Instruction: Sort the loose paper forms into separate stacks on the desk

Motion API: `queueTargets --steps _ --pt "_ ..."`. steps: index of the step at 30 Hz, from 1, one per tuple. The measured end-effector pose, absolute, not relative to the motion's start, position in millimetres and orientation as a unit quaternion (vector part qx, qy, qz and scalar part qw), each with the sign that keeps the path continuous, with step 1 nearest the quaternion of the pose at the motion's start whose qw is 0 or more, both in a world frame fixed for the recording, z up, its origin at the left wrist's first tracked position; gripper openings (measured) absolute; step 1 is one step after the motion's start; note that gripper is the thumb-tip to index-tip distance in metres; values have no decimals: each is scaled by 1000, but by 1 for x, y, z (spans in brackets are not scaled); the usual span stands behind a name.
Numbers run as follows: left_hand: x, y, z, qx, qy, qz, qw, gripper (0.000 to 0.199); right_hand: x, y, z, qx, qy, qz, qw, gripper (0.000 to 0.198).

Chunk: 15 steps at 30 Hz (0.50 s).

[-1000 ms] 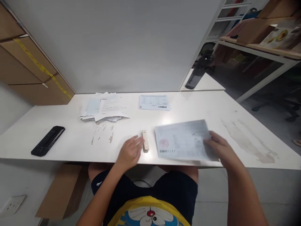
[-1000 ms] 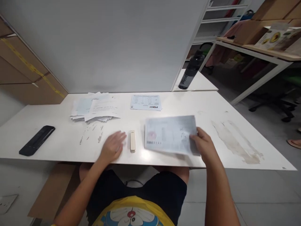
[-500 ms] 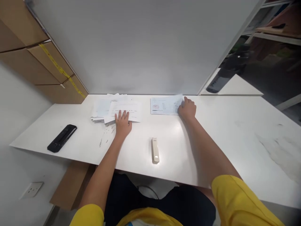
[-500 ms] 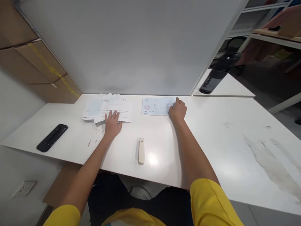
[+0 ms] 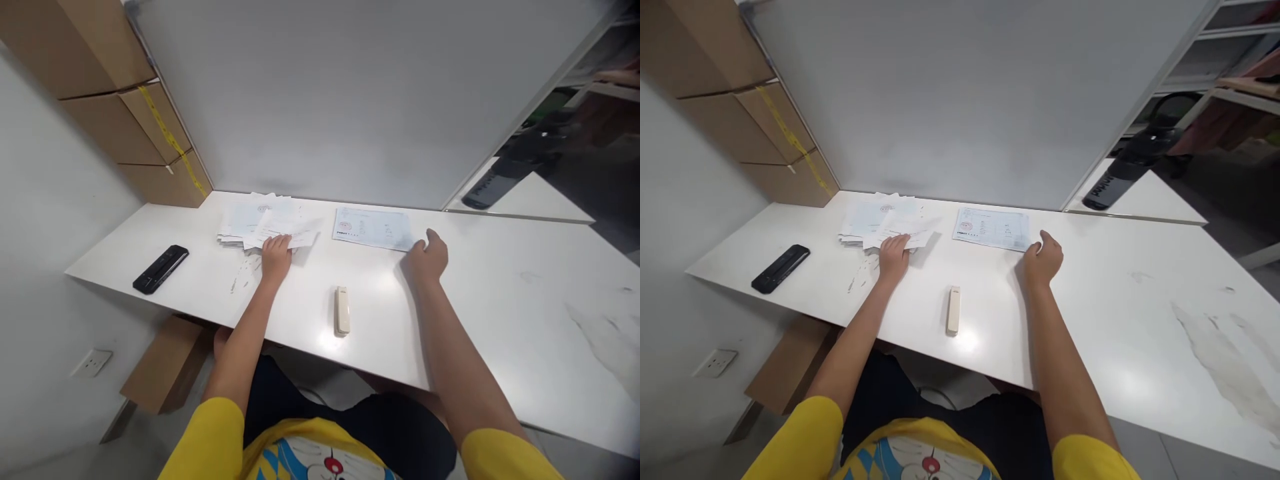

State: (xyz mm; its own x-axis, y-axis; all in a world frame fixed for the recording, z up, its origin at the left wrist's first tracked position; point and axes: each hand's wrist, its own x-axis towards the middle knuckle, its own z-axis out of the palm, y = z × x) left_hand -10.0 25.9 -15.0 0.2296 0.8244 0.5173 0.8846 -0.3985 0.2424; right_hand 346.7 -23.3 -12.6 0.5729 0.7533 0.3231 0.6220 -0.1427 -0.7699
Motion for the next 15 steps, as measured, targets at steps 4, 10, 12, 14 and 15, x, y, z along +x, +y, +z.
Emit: queueTargets --steps 4,10,12,14,15 --pt "6 20 -20 -822 -484 -289 79 50 290 -47 4 -639 -423 295 570 43" --pt "31 1 -7 -929 -307 -202 49 57 256 -36 -18 -458 -388 533 596 47" --pt "24 4 3 -910 -346 -224 42 64 265 -34 -28 -481 -377 506 609 46" --pt "12 13 9 -864 -437 -250 33 70 276 -35 -32 -505 -361 490 612 44" --pt "5 20 11 -838 -484 -253 25 71 279 -36 -32 -513 -351 487 614 45"
